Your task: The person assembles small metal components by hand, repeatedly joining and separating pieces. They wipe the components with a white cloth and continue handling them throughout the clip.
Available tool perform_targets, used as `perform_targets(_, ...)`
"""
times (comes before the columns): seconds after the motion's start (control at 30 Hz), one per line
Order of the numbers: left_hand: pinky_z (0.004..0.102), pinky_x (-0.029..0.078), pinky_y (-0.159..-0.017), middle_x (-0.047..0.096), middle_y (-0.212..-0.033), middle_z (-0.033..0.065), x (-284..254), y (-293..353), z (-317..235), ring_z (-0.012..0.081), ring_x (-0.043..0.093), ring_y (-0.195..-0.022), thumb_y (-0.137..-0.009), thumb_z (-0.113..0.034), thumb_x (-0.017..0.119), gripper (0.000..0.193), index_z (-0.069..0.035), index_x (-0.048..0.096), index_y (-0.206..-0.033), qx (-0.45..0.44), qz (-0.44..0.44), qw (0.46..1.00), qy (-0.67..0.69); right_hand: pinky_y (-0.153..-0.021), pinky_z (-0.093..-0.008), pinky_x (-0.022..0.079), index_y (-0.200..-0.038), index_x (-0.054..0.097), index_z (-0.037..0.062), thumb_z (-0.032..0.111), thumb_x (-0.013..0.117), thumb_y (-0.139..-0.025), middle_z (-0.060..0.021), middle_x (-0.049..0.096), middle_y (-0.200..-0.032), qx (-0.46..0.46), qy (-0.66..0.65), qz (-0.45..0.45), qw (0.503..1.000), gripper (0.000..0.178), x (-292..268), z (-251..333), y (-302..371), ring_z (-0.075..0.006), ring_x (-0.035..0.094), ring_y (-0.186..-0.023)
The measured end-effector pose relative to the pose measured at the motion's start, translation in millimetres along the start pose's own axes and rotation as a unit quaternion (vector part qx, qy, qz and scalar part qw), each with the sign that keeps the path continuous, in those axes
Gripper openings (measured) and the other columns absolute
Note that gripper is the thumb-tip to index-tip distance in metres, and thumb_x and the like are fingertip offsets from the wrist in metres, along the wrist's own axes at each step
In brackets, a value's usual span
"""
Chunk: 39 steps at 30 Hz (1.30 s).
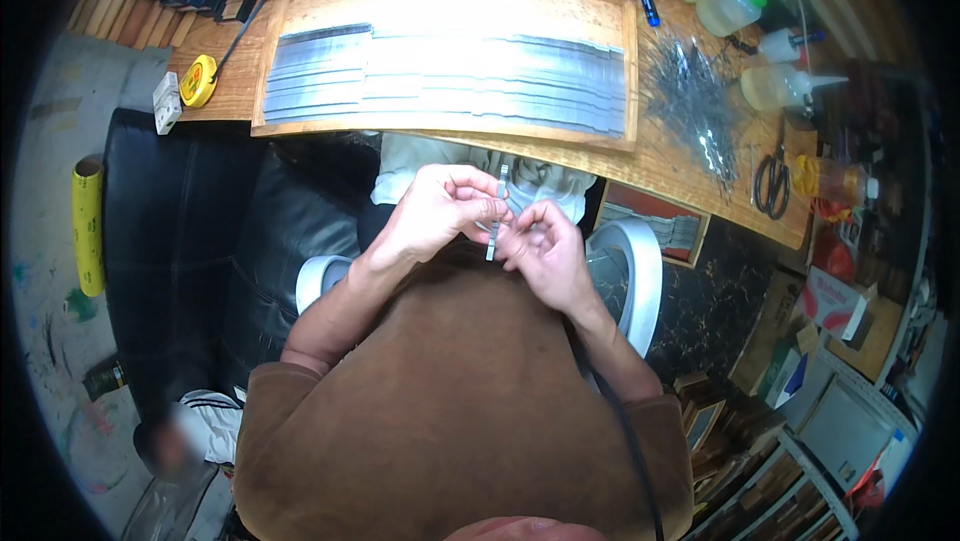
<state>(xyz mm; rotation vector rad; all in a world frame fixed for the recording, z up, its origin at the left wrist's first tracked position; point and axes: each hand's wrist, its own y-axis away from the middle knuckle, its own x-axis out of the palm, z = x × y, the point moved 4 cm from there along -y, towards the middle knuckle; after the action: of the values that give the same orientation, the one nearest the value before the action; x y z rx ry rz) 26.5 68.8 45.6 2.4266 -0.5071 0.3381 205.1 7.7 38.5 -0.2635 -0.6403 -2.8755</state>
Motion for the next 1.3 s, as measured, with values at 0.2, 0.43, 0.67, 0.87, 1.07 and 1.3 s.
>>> perform_targets(0.2,0.0258,0.063,-0.067,0.079,-0.096,0.0117,-6,-18,1,0.0168,0.077,-0.083,-0.100,-0.008,0.071,0.017,0.004,0.073,-0.112,-0.004,0.040,0.999,0.010,-0.065,-0.0217,0.053,-0.127,0.067,-0.0058,0.018,0.071,-0.105,-0.0058,0.074,-0.093,-0.001,-0.078,-0.016,0.997,0.033,-8,-1,-49,-0.0066,0.067,-0.076)
perform_targets(0.43,0.0247,0.062,-0.068,0.079,-0.095,0.0114,-7,-20,-4,0.0156,0.077,-0.083,-0.100,-0.006,0.070,0.016,0.005,0.074,-0.111,-0.002,0.038,0.999,0.002,-0.057,-0.0183,0.052,-0.117,0.075,-0.0059,0.007,0.072,-0.101,-0.0066,0.075,-0.087,0.000,-0.174,-0.046,0.984,0.020,5,2,-62,-0.0058,0.065,-0.065)
perform_targets(0.67,0.0252,0.063,-0.070,0.079,-0.096,0.0126,5,18,-29,0.0169,0.078,-0.084,-0.100,-0.007,0.071,0.016,0.005,0.074,-0.111,-0.019,0.051,0.998,0.018,-0.062,-0.0211,0.054,-0.115,0.075,-0.0059,0.001,0.072,-0.100,-0.0049,0.072,-0.093,-0.033,-0.146,-0.017,0.989,0.017,17,29,-36,-0.0076,0.067,-0.073)
perform_targets(0.87,0.0266,0.065,-0.069,0.079,-0.097,0.0156,6,34,-26,0.0204,0.079,-0.084,-0.100,-0.004,0.072,0.017,0.007,0.072,-0.112,-0.025,0.048,0.995,0.081,-0.068,-0.0205,0.057,-0.114,0.075,-0.0067,-0.003,0.071,-0.099,-0.0039,0.069,-0.095,-0.017,-0.170,0.018,0.985,0.016,22,35,-27,-0.0094,0.070,-0.078)
perform_targets(1.07,0.0272,0.065,-0.071,0.079,-0.098,0.0159,5,35,-25,0.0205,0.079,-0.086,-0.100,-0.004,0.072,0.018,0.007,0.071,-0.114,-0.016,0.038,0.997,0.070,-0.068,-0.0208,0.058,-0.112,0.076,-0.0059,-0.003,0.072,-0.098,-0.0042,0.068,-0.095,-0.027,-0.162,0.017,0.986,0.015,24,35,-28,-0.0101,0.070,-0.080)
perform_targets(1.3,0.0275,0.065,-0.074,0.079,-0.099,0.0151,3,37,-23,0.0194,0.079,-0.087,-0.100,-0.006,0.072,0.019,0.007,0.072,-0.114,-0.011,0.042,0.998,0.047,-0.072,-0.0209,0.053,-0.113,0.075,-0.0104,-0.001,0.075,-0.097,-0.0079,0.068,-0.097,-0.033,-0.153,0.014,0.988,0.018,23,34,-27,-0.0091,0.067,-0.081)
